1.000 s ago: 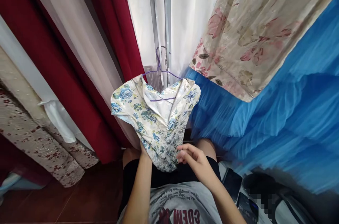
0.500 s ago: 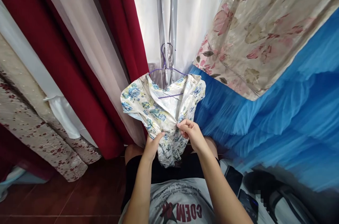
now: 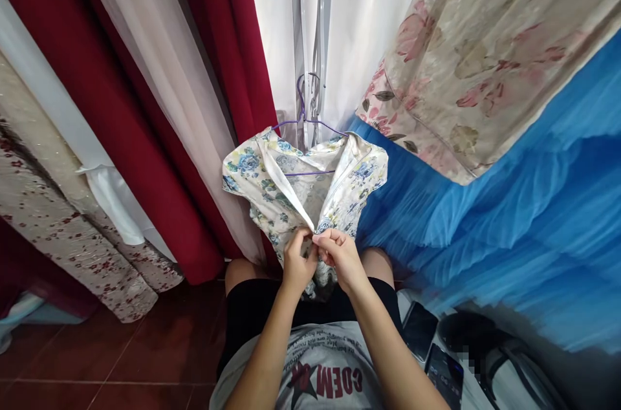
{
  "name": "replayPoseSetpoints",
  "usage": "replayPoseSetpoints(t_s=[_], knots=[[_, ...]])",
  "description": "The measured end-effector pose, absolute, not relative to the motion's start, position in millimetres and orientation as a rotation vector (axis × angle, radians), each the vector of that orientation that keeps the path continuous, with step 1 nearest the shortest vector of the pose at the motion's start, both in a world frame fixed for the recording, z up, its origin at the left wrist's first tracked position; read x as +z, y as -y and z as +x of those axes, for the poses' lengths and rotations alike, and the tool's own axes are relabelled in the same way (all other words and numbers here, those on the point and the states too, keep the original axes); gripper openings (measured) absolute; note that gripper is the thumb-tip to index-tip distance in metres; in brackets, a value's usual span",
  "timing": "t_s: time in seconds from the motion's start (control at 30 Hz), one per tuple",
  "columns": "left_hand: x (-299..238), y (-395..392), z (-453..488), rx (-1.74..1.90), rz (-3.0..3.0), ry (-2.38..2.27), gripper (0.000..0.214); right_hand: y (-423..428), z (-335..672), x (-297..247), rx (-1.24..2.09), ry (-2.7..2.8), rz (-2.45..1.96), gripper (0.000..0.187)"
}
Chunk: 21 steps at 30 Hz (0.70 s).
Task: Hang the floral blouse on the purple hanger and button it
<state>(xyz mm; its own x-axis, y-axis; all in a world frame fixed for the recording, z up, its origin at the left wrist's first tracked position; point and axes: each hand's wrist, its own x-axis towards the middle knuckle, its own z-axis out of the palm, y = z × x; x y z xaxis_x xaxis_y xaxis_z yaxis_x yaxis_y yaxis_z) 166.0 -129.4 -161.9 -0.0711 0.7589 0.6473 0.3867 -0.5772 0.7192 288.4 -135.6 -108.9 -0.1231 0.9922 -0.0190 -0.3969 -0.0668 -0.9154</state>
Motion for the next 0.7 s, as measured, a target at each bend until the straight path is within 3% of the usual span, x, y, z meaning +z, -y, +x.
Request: replayPoseSetpoints(t_s=[0.27, 0.5, 0.7], knots=[[-157.9, 130.9, 170.8, 1.474, 1.952, -1.32, 0.02, 94.5, 289.8, -73.8, 1.562, 0.738, -0.806, 0.037], [-167.6, 130.8, 181.7, 1.317, 1.965, -1.406, 0.017, 31.2, 271.0, 16.9, 1.564, 0.562, -0.769, 0.017], [-188.0, 128.8, 181.8, 1.29, 1.911, -1.43, 0.015, 20.4, 269.9, 56.5, 1.659, 0.561, -0.691, 0.016]])
